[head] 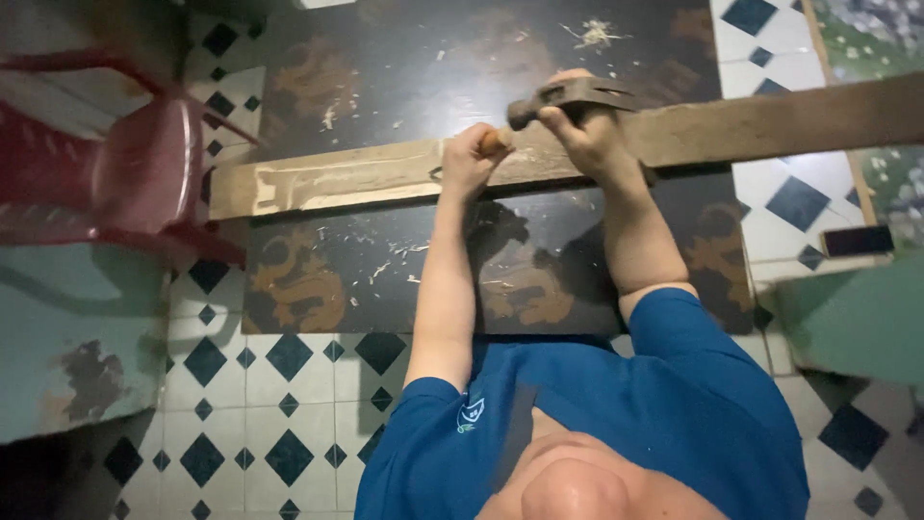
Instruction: Using a hammer and a chisel to carve a groove into a wooden plank on a table.
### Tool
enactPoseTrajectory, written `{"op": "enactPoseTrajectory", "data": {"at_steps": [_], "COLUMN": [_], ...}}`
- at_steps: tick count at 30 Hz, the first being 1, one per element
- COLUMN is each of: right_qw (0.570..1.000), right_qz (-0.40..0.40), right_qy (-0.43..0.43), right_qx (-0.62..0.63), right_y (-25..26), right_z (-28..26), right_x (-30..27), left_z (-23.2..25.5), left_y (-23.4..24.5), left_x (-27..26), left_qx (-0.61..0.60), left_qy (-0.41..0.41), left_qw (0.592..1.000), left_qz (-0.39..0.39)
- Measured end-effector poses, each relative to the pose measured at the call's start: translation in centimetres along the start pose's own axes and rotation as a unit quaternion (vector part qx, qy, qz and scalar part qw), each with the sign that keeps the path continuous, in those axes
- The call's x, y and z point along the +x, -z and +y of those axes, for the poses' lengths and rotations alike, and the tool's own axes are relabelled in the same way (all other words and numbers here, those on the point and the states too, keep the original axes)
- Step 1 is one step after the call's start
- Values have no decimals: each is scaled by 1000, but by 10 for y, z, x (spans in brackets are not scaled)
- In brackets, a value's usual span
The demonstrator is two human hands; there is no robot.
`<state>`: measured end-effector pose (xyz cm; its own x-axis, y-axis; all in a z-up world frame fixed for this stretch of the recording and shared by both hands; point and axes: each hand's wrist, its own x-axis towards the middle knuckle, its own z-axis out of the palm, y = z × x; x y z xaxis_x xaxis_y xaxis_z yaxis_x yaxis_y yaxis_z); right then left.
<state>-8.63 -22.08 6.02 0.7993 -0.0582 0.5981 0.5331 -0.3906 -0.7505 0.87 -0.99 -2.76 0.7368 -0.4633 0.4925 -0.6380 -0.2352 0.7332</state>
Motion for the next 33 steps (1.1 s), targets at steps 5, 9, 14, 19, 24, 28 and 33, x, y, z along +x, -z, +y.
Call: {"op": "enactPoseTrajectory", "data": {"at_steps": [5,9,14,19,24,28,33], "right_qw": [964,996,997,988,983,974,985], "right_qz": [-122,-2,-48,-98,-125,-127,-115], "right_qy": [-207,-28,-63,-118,-131,-167,-128], "right_qx": [-114,-83,-8,9,-7,-81,24], "right_y": [3,7,-4,-2,3,4,-12], "right_z": [-45,-5,-31,-49,-49,-56,-42], "right_x": [10,0,10,16,13,14,11], "left_z": [-32,-26,-25,-11,-8,-14,-8], "left_y": [-17,-9,-9,-1,-6,-6,-2], "left_x": [-6,-6,-6,-4,-4,-5,-5], "left_qx": [6,-3,-11,-2,5,0,-11], "left_qy": [13,33,41,57,52,50,45], "left_qw": [998,996,996,995,996,996,996], "left_qz": [55,87,81,86,71,71,79]}}
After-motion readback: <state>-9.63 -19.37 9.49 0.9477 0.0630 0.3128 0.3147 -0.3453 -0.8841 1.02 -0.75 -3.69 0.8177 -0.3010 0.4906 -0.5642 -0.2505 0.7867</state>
